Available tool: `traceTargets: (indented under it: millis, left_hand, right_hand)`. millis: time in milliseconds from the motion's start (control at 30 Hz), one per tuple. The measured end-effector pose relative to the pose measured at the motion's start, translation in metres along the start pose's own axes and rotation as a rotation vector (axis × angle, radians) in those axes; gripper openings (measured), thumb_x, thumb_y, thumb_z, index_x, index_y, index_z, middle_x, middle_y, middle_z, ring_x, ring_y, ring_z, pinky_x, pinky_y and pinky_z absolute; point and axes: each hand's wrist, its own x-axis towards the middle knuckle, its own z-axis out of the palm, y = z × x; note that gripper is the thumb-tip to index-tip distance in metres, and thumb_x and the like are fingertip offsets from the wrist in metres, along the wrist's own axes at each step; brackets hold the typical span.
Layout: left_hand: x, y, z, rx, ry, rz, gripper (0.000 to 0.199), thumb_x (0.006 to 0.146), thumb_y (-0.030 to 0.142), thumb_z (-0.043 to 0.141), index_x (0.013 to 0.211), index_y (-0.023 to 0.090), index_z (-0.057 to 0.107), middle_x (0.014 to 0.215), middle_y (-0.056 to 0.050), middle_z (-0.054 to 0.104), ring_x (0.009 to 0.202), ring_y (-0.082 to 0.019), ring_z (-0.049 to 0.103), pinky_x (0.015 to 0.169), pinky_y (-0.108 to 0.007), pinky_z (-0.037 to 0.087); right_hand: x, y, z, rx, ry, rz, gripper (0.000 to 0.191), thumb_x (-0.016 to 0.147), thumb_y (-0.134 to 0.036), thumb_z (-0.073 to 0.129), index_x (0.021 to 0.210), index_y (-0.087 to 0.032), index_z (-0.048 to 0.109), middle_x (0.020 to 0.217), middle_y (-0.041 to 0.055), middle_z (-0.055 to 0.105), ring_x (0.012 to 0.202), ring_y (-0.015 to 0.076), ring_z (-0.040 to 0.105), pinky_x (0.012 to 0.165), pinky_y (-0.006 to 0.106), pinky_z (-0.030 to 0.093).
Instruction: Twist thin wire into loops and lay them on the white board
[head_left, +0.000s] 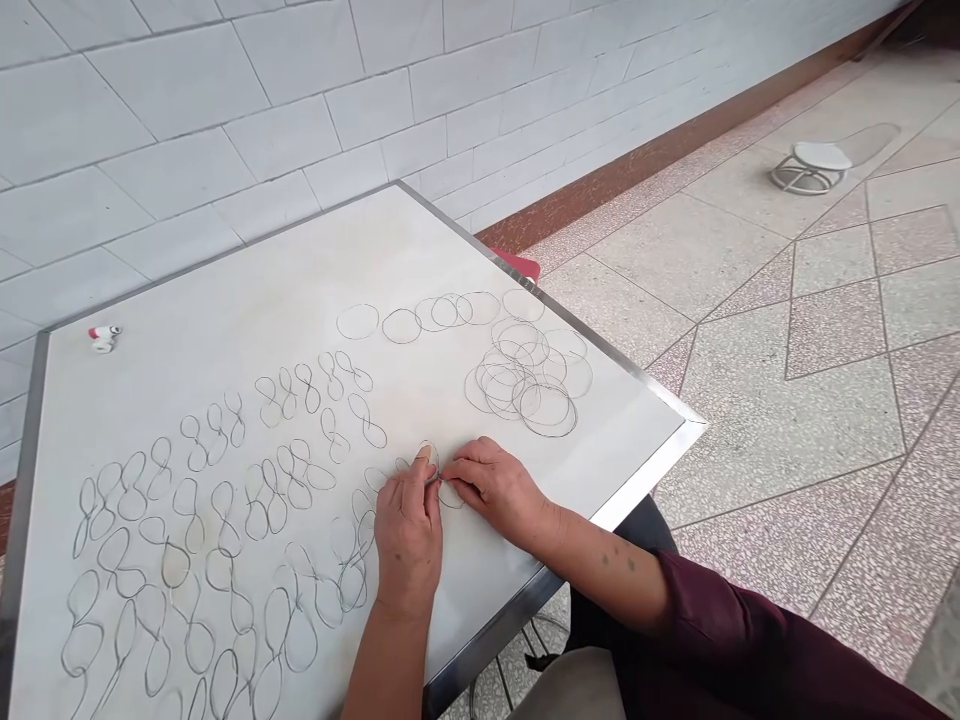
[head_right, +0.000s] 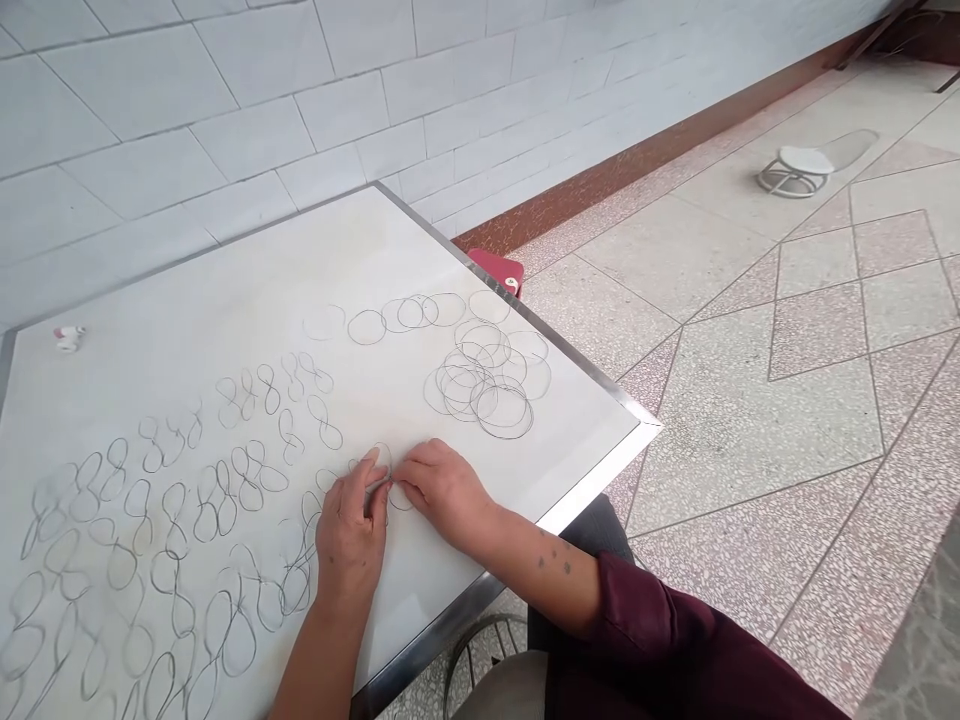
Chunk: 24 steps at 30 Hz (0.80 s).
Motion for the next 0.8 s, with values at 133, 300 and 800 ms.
traceTargets:
  millis: [133,300,800]
  left_hand:
    - [-0.001,0.001,-0.001,0.013,-0.020,-0.006,0.039,0.093,0.013,0.053,0.132,0.020,0.052,0.093,-0.006,0.073,0.083,-0.021,0.065,0.072,-0.036,0.055]
    - [0.000,0.000,-0.001,0.017,-0.026,0.034,0.041,0.094,0.013,0.051,0.134,0.020,0.050,0.093,-0.007,0.073,0.083,-0.022,0.065,0.075,-0.037,0.055]
    - [-0.002,-0.003,0.000,0.018,-0.012,0.044,0.040,0.095,0.012,0.049,0.133,0.021,0.054,0.091,-0.006,0.074,0.083,-0.022,0.064,0.076,-0.038,0.055]
  right_hand:
    - [0.001,0.000,-0.001,0.008,-0.016,0.017,0.014,0.093,-0.016,0.055,0.086,-0.021,0.066,0.084,0.0049,0.066,0.082,0.0196,0.055,0.072,0.032,0.051]
    - [0.003,-0.001,-0.003,0.004,-0.065,0.080,0.012,0.093,-0.016,0.056,0.090,-0.022,0.065,0.081,0.0031,0.065,0.081,0.0195,0.054,0.072,0.032,0.050]
    - [0.008,-0.011,0.006,-0.117,-0.028,0.114,0.014,0.083,-0.009,0.063,0.083,-0.022,0.069,0.075,0.0019,0.064,0.074,0.0187,0.054,0.067,0.031,0.047]
